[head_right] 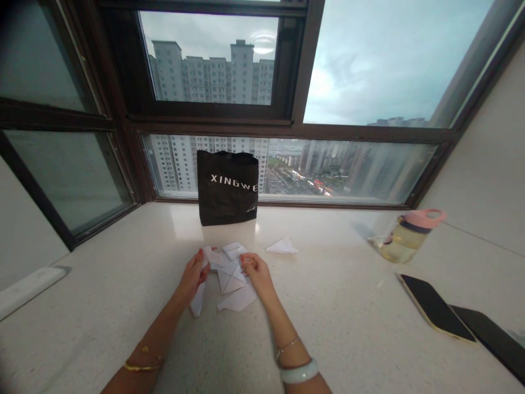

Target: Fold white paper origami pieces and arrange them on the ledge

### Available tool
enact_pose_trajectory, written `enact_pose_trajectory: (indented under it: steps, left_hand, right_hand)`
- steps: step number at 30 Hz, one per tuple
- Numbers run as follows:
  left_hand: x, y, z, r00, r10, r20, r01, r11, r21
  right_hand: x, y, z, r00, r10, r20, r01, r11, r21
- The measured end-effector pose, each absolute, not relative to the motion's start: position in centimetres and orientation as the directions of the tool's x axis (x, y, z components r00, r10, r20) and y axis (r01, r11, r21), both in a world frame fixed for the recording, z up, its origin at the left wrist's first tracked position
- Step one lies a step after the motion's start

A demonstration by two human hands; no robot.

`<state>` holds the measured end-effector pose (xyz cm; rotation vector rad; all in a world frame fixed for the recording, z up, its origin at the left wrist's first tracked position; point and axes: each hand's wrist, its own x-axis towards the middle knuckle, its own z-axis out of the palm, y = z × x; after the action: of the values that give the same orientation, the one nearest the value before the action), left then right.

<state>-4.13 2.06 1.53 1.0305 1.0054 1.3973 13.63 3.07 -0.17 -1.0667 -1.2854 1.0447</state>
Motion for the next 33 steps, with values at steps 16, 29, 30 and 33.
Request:
enact_pose_trajectory:
  steps: [16, 29, 30, 33]
  left_hand:
    - [-8.0, 2.6, 2.6, -0.236, 0.971, 0.025, -0.613, -0.169, 0.772]
    - [-7.2, 2.5, 2.5, -0.096, 0.995, 0.026, -0.555, -0.075, 0.828]
    - [-7.1, 2.5, 2.4, -0.093, 0.995, 0.024, -0.548, -0.071, 0.833]
    - [-7.1, 2.6, 2.4, -0.095, 0.995, 0.033, -0.537, -0.079, 0.840]
  right_hand:
    - [18.7, 2.4, -0.4, -0.157, 0.987, 0.045, 0.753, 0.149, -0.641]
    - [16.9, 1.9, 2.6, -0.130, 0.985, 0.116, -0.142, 0.097, -0.985]
    - [17.0, 2.0, 2.6, -0.091, 0.988, 0.123, -0.164, 0.107, -0.981]
    - [17.5, 2.3, 2.4, 0.013, 0.989, 0.146, -0.239, 0.145, -0.960]
